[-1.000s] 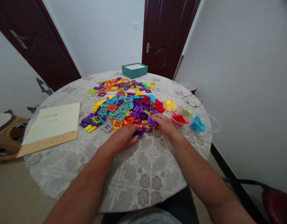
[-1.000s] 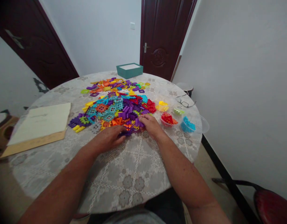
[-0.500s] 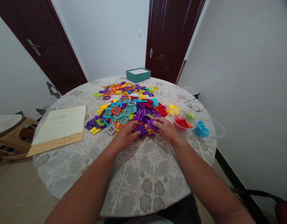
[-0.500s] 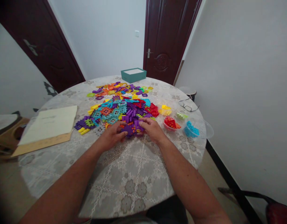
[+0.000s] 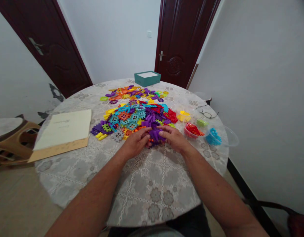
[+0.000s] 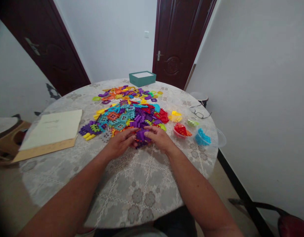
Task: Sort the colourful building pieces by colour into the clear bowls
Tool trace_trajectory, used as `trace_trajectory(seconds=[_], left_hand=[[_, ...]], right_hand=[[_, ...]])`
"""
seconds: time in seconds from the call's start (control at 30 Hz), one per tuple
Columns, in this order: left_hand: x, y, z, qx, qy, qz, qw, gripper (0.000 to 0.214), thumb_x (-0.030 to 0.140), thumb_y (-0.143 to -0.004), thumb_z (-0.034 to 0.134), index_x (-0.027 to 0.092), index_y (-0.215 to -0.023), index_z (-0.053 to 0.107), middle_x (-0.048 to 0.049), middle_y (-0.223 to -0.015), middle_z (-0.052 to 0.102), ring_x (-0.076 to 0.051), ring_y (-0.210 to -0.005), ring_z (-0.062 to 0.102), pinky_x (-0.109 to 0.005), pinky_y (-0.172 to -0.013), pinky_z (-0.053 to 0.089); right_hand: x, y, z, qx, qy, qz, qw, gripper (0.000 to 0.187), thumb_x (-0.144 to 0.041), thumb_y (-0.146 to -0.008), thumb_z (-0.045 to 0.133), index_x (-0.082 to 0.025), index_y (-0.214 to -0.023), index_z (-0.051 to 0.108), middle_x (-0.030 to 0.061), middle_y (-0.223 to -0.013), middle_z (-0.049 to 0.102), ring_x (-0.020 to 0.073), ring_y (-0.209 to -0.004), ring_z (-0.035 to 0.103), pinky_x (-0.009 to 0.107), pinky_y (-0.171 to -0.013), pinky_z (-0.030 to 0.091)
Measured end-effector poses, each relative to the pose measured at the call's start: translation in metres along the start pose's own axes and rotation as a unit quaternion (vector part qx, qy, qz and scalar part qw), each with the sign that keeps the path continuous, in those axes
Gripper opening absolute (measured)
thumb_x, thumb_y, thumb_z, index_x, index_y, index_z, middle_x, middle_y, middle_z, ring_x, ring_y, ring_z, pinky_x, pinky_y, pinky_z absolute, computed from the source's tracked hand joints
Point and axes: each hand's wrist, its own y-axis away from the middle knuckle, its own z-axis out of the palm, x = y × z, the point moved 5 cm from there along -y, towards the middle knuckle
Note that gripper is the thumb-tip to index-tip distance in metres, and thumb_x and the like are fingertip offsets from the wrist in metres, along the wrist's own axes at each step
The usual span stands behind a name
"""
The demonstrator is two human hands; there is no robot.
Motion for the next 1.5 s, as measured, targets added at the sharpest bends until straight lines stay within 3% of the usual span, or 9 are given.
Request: trace_trajectory(seconds=[0.13,0.27,0.4,0.57,0.7,0.83,1.03,1.27,1.5], left_hand=[[0.005,0.004,-0.007,0.004,-0.201,0.064,0.977,0.03,0.035,-0.096,0.062,0.022,-0.123,0.069,-0.0076,-0.111,0.074,-0.023,-0.096,0.07,-0.037,-0.087,0.054],[0.005,0.009,0.007,-0.056,-0.347,0.07,0.934,0.032,0.032,-0.091,0.068,0.024,-0.122,0.068,-0.0107,-0.127,0.067,-0.028,-0.111,0.067,-0.038,-0.089,0.054],[0.007,0.009,0.02,-0.077,-0.403,0.054,0.91,0.028,0.032,-0.091,0.066,0.022,-0.117,0.069,-0.0137,-0.129,0.063,-0.029,-0.105,0.069,-0.038,-0.081,0.054],[0.008,0.005,0.016,-0.06,-0.389,0.062,0.917,0.028,0.031,-0.103,0.045,0.018,-0.107,0.07,-0.0148,-0.11,0.07,-0.028,-0.101,0.07,-0.039,-0.085,0.054],[0.008,0.002,0.002,0.049,-0.3,0.048,0.951,0.034,0.032,-0.107,0.039,0.018,-0.106,0.07,-0.0123,-0.103,0.075,-0.026,-0.1,0.071,-0.039,-0.09,0.053],[0.004,0.002,-0.003,0.115,-0.067,-0.016,0.991,0.037,0.045,-0.106,0.043,0.02,-0.102,0.07,-0.0062,-0.089,0.077,-0.022,-0.084,0.075,-0.035,-0.081,0.057],[-0.008,-0.001,0.013,0.094,0.245,-0.113,0.958,0.03,0.046,-0.096,0.063,0.017,-0.103,0.066,-0.0056,-0.087,0.077,-0.021,-0.077,0.077,-0.034,-0.074,0.064],[-0.013,-0.002,0.019,0.068,0.343,-0.127,0.928,0.028,0.04,-0.09,0.075,0.016,-0.102,0.067,-0.0071,-0.098,0.076,-0.021,-0.085,0.078,-0.031,-0.071,0.065],[-0.014,-0.004,0.018,0.075,0.337,-0.134,0.929,0.026,0.037,-0.09,0.075,0.016,-0.102,0.068,-0.0062,-0.092,0.076,-0.018,-0.08,0.076,-0.03,-0.072,0.064]], right_hand=[[-0.01,-0.004,-0.024,0.092,-0.077,-0.039,0.992,0.049,-0.047,-0.074,0.085,-0.023,-0.116,0.074,0.0047,-0.107,0.076,0.0183,-0.083,0.067,0.029,-0.067,0.055],[-0.012,-0.005,-0.033,0.11,-0.105,-0.037,0.988,0.046,-0.046,-0.072,0.088,-0.023,-0.109,0.073,0.0034,-0.1,0.076,0.0167,-0.077,0.065,0.028,-0.063,0.053],[-0.014,-0.001,-0.027,0.092,-0.115,-0.034,0.989,0.045,-0.043,-0.072,0.089,-0.023,-0.108,0.073,0.0032,-0.101,0.075,0.0166,-0.079,0.065,0.028,-0.065,0.055],[-0.016,0.001,-0.019,0.08,-0.108,-0.026,0.991,0.044,-0.042,-0.07,0.089,-0.023,-0.107,0.073,0.0031,-0.101,0.076,0.017,-0.081,0.067,0.028,-0.069,0.055],[-0.012,-0.001,-0.013,0.066,-0.088,-0.046,0.993,0.043,-0.04,-0.071,0.089,-0.022,-0.108,0.075,0.003,-0.104,0.077,0.018,-0.091,0.069,0.03,-0.084,0.055],[-0.005,-0.002,0.0,0.054,-0.101,-0.05,0.992,0.045,-0.042,-0.072,0.089,-0.022,-0.109,0.075,0.0034,-0.104,0.078,0.0202,-0.092,0.07,0.033,-0.085,0.056],[0.004,-0.003,0.015,0.04,-0.124,-0.031,0.991,0.044,-0.045,-0.07,0.091,-0.023,-0.103,0.074,0.0025,-0.099,0.076,0.0201,-0.083,0.069,0.034,-0.074,0.058],[0.007,-0.004,0.014,0.037,-0.109,-0.031,0.993,0.042,-0.045,-0.074,0.087,-0.023,-0.108,0.073,0.0019,-0.099,0.076,0.0164,-0.078,0.067,0.03,-0.071,0.055],[0.005,-0.003,0.017,0.032,-0.131,-0.018,0.991,0.045,-0.045,-0.071,0.089,-0.023,-0.106,0.071,0.0017,-0.1,0.074,0.0176,-0.081,0.068,0.031,-0.07,0.057]])
